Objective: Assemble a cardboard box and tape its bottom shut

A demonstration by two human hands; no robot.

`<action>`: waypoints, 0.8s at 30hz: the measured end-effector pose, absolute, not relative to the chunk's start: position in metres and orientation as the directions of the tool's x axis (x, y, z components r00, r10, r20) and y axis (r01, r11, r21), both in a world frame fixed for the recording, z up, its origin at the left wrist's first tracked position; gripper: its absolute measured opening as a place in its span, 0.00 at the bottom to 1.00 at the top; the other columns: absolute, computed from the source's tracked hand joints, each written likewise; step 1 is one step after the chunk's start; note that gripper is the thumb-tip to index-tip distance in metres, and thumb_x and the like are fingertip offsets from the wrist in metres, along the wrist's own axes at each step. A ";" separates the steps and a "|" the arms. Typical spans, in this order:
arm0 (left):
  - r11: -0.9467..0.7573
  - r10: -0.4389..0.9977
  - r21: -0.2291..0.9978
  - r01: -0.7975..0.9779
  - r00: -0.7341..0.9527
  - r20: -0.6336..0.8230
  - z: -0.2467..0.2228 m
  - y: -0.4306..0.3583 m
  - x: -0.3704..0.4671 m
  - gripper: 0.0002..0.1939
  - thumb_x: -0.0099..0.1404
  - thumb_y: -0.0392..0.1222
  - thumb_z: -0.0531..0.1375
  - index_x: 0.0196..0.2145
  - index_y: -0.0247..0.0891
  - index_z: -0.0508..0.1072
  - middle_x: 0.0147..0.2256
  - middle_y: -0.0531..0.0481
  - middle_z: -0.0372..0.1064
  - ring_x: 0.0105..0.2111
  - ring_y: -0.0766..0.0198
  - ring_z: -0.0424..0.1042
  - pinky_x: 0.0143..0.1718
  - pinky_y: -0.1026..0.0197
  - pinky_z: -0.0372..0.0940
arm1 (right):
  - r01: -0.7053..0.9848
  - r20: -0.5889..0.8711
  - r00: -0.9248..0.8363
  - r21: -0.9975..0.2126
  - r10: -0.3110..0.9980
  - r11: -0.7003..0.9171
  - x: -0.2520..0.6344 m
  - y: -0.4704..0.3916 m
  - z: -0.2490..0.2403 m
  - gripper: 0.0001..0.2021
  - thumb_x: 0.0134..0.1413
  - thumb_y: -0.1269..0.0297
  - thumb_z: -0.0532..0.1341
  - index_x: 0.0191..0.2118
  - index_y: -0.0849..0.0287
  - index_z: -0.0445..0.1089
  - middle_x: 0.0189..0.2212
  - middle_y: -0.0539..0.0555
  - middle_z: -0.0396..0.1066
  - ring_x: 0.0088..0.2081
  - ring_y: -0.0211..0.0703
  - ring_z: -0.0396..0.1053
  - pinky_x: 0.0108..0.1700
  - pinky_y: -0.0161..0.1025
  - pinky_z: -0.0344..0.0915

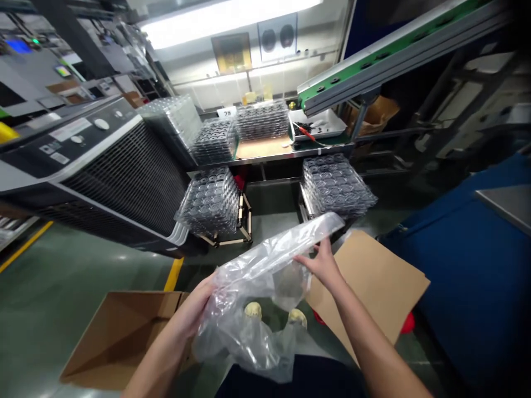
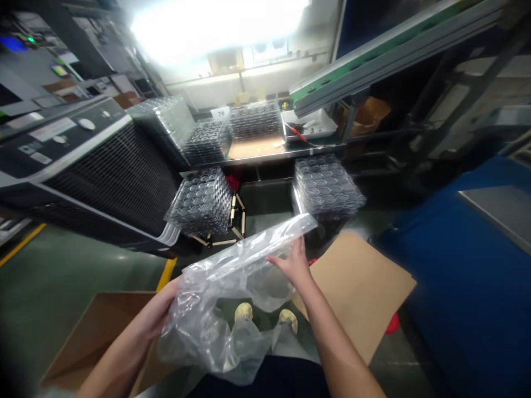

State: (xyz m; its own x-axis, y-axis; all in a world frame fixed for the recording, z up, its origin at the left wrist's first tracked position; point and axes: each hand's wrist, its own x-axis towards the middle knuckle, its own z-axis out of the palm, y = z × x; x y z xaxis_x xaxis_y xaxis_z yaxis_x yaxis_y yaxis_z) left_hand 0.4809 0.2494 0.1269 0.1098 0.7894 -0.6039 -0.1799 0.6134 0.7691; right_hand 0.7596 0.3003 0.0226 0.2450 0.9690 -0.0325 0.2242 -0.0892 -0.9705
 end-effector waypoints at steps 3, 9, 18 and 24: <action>0.673 0.740 0.736 -0.072 0.101 -0.665 0.130 0.240 0.465 0.18 0.49 0.35 0.64 0.40 0.33 0.75 0.36 0.43 0.75 0.32 0.53 0.74 0.33 0.58 0.67 | 0.110 -0.090 -0.031 -0.990 0.995 -0.086 0.746 0.339 0.038 0.44 0.33 0.46 0.64 0.56 0.64 0.53 0.40 0.59 0.66 0.37 0.44 0.66 0.38 0.44 0.66; 0.718 0.677 0.638 -0.278 0.069 -0.733 0.143 0.236 0.435 0.13 0.49 0.31 0.64 0.36 0.29 0.76 0.32 0.41 0.76 0.32 0.53 0.75 0.33 0.58 0.69 | 0.009 -0.059 -0.452 -0.998 0.890 -0.062 0.726 0.371 0.083 0.16 0.41 0.54 0.64 0.31 0.65 0.71 0.23 0.51 0.68 0.26 0.35 0.65 0.31 0.34 0.63; 0.191 0.852 0.561 -0.805 -0.148 -0.502 0.154 0.276 0.456 0.21 0.67 0.50 0.43 0.46 0.37 0.68 0.31 0.52 0.76 0.31 0.68 0.74 0.36 0.67 0.69 | -0.038 -0.016 -0.478 -0.998 0.878 -0.039 0.709 0.280 0.068 0.22 0.43 0.60 0.65 0.47 0.54 0.66 0.39 0.53 0.70 0.42 0.42 0.67 0.47 0.41 0.63; 0.317 0.896 0.560 -0.765 0.049 -0.441 0.146 0.308 0.527 0.17 0.64 0.41 0.48 0.46 0.30 0.67 0.41 0.43 0.73 0.46 0.59 0.69 0.51 0.54 0.62 | -0.151 -0.209 -0.503 -0.934 0.839 -0.323 0.659 0.262 0.044 0.47 0.28 0.60 0.71 0.59 0.57 0.52 0.50 0.59 0.65 0.47 0.51 0.66 0.47 0.46 0.64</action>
